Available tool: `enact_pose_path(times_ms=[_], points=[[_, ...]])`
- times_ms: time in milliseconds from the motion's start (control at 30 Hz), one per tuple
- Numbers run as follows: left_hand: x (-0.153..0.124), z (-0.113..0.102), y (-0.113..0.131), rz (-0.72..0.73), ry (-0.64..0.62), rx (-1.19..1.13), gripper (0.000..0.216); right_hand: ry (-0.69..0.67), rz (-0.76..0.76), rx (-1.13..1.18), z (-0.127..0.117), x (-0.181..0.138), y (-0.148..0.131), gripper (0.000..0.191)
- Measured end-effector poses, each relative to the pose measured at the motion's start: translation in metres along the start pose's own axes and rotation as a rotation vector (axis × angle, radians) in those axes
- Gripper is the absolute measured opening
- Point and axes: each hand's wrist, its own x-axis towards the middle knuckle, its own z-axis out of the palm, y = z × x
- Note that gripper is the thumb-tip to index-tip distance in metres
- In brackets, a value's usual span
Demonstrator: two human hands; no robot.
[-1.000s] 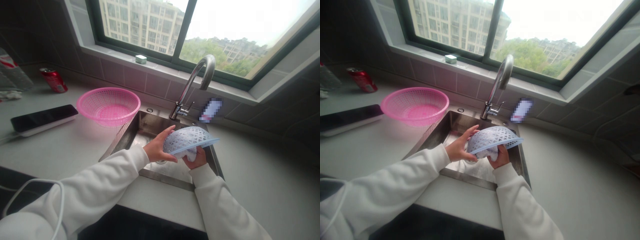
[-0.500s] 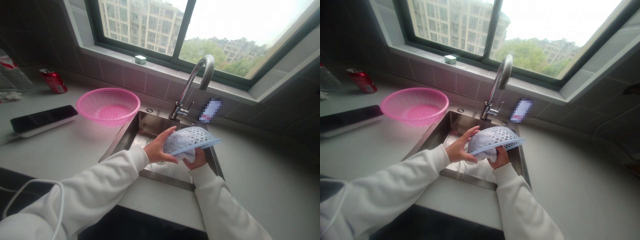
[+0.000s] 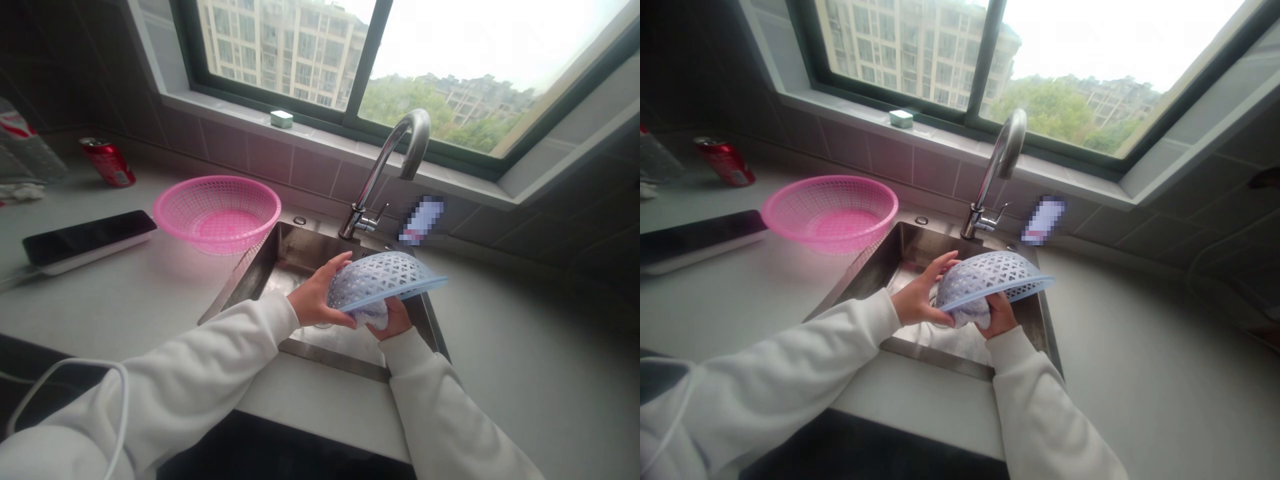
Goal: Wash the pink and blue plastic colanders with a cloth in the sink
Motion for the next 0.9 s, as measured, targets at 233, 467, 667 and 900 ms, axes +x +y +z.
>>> enact_pose_path(times_ms=[233, 467, 667, 900], points=[[0.001, -0.004, -0.007, 0.015, -0.010, -0.080, 0.121, 0.054, -0.023, -0.020, -0.014, 0.003, 0.001, 0.042], [0.002, -0.006, 0.005, -0.025, -0.051, -0.044, 0.085, 0.073, -0.077, -0.058, -0.030, -0.002, -0.003, 0.037], [0.005, -0.004, 0.002, 0.085, -0.017, 0.083, 0.091, 0.024, -0.007, -0.005, -0.006, 0.001, 0.002, 0.034], [0.005, -0.006, 0.003, 0.057, -0.028, 0.089, 0.096, 0.024, 0.063, 0.082, -0.007, -0.002, -0.008, 0.034]])
